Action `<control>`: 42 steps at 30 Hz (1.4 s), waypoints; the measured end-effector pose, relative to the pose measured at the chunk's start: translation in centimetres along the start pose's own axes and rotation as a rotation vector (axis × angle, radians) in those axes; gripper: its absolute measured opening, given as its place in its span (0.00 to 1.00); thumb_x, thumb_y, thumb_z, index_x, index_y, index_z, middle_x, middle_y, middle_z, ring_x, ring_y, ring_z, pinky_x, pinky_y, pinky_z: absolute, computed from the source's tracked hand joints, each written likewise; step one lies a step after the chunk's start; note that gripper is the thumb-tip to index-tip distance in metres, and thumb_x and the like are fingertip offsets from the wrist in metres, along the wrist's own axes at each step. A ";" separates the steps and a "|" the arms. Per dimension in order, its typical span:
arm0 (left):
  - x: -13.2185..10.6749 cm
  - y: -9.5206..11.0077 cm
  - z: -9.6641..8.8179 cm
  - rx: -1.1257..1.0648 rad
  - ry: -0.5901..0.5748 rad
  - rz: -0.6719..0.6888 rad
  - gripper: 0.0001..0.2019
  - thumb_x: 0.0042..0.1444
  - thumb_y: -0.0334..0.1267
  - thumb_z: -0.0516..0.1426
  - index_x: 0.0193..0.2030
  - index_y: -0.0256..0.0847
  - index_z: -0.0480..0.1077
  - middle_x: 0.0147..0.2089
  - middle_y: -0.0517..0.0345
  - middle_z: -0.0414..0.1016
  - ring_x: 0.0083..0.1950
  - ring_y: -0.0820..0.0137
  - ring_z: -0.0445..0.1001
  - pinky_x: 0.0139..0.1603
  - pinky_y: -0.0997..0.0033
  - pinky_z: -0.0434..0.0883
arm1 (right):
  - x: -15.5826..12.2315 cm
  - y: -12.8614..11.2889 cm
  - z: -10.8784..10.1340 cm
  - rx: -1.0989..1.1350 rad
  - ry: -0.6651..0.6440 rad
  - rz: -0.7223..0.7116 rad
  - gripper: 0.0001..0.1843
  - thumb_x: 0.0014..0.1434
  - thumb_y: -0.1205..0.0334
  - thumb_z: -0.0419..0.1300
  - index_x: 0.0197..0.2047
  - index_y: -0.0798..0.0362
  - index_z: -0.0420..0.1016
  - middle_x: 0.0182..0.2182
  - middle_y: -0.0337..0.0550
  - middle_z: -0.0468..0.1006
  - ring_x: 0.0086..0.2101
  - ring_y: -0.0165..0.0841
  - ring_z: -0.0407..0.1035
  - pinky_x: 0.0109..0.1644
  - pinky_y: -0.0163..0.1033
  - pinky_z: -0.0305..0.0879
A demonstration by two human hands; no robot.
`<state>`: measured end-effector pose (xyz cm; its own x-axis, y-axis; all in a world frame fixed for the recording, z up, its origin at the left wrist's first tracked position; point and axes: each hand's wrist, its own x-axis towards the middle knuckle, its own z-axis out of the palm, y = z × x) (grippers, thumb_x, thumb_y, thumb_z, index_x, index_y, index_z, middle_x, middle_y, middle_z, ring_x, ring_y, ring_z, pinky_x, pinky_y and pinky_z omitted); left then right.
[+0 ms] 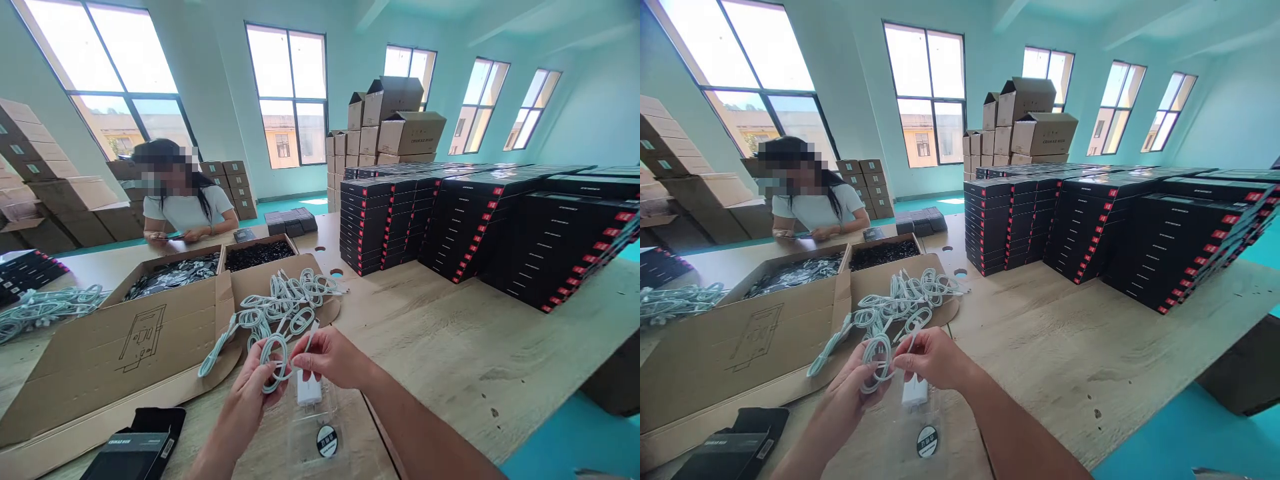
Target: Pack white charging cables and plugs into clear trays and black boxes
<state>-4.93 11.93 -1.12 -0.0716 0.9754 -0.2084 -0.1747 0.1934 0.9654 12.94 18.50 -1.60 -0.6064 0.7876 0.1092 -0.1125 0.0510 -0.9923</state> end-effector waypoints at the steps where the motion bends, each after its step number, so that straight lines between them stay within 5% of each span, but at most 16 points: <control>1: 0.0 0.0 -0.1 0.003 0.007 -0.005 0.22 0.53 0.43 0.60 0.55 0.48 0.63 0.37 0.62 0.73 0.31 0.73 0.68 0.28 0.75 0.59 | -0.1 0.1 -0.1 -0.028 -0.043 0.027 0.16 0.53 0.49 0.70 0.32 0.54 0.79 0.21 0.35 0.75 0.21 0.29 0.70 0.23 0.32 0.61; 6: -0.2 0.1 -0.4 0.069 -0.098 -0.114 0.30 0.47 0.40 0.54 0.60 0.46 0.60 0.30 0.62 0.73 0.26 0.72 0.65 0.25 0.74 0.51 | -0.7 -0.2 -0.1 -0.052 0.085 -0.080 0.13 0.57 0.51 0.67 0.33 0.53 0.79 0.21 0.36 0.76 0.23 0.31 0.73 0.29 0.35 0.69; 11: -0.7 0.4 0.1 0.040 -0.189 -0.105 0.30 0.47 0.39 0.52 0.61 0.45 0.60 0.31 0.59 0.74 0.25 0.72 0.63 0.24 0.72 0.44 | -1.2 -1.0 0.0 -0.419 0.085 -0.335 0.09 0.63 0.62 0.60 0.36 0.50 0.82 0.30 0.42 0.83 0.32 0.34 0.76 0.40 0.38 0.72; 19: -0.3 -0.1 0.0 -0.047 -0.187 -0.047 0.17 0.45 0.36 0.54 0.45 0.45 0.65 0.31 0.62 0.71 0.24 0.74 0.61 0.24 0.74 0.48 | -0.5 0.5 0.4 -0.077 -0.011 -0.092 0.13 0.56 0.50 0.67 0.31 0.51 0.82 0.23 0.38 0.79 0.23 0.31 0.69 0.29 0.35 0.67; 25: -0.5 -0.2 0.5 0.024 -0.049 -0.055 0.11 0.48 0.40 0.60 0.38 0.46 0.65 0.32 0.63 0.71 0.29 0.71 0.67 0.29 0.73 0.60 | -0.2 0.9 1.8 -0.349 0.224 -0.243 0.03 0.55 0.61 0.67 0.32 0.50 0.80 0.29 0.39 0.79 0.28 0.31 0.69 0.31 0.34 0.61; 30: -0.8 0.4 0.7 0.132 -0.128 -0.055 0.03 0.52 0.38 0.54 0.34 0.45 0.64 0.28 0.63 0.71 0.26 0.72 0.63 0.29 0.72 0.59 | 0.1 0.6 1.4 0.028 0.303 -0.056 0.23 0.44 0.59 0.74 0.42 0.50 0.71 0.29 0.30 0.70 0.24 0.26 0.62 0.26 0.32 0.59; 33: -1.0 0.4 0.6 0.176 -0.140 -0.026 0.03 0.51 0.37 0.54 0.33 0.45 0.63 0.26 0.64 0.70 0.23 0.74 0.61 0.27 0.72 0.56 | 0.5 0.6 1.3 0.238 0.223 0.068 0.25 0.44 0.62 0.68 0.47 0.51 0.72 0.34 0.35 0.75 0.26 0.28 0.67 0.24 0.31 0.58; 37: -0.8 0.0 0.6 0.173 -0.165 -0.009 0.02 0.50 0.37 0.54 0.32 0.44 0.63 0.26 0.63 0.70 0.23 0.75 0.60 0.26 0.72 0.52 | 0.8 1.0 1.8 0.393 0.323 0.076 0.36 0.39 0.68 0.63 0.56 0.50 0.72 0.45 0.44 0.80 0.35 0.32 0.72 0.28 0.30 0.64; 39: -0.6 -0.3 0.7 0.121 -0.179 -0.028 0.04 0.49 0.37 0.55 0.33 0.44 0.65 0.26 0.62 0.71 0.23 0.75 0.60 0.25 0.73 0.52 | 0.8 1.2 2.4 0.461 0.299 0.072 0.35 0.41 0.67 0.64 0.56 0.49 0.74 0.50 0.46 0.80 0.36 0.33 0.73 0.29 0.31 0.66; 42: -0.5 -0.8 1.3 -0.017 -0.191 -0.071 0.16 0.47 0.38 0.56 0.45 0.43 0.69 0.27 0.62 0.72 0.23 0.74 0.61 0.24 0.73 0.50 | 0.6 1.2 3.5 0.437 0.162 0.042 0.18 0.52 0.52 0.64 0.44 0.52 0.79 0.42 0.45 0.83 0.25 0.28 0.67 0.24 0.32 0.63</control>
<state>-3.45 11.47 -1.54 0.1287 0.9619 -0.2413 -0.1889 0.2626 0.9462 9.67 16.92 -2.50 -0.4906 0.8711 0.0244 -0.4326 -0.2191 -0.8746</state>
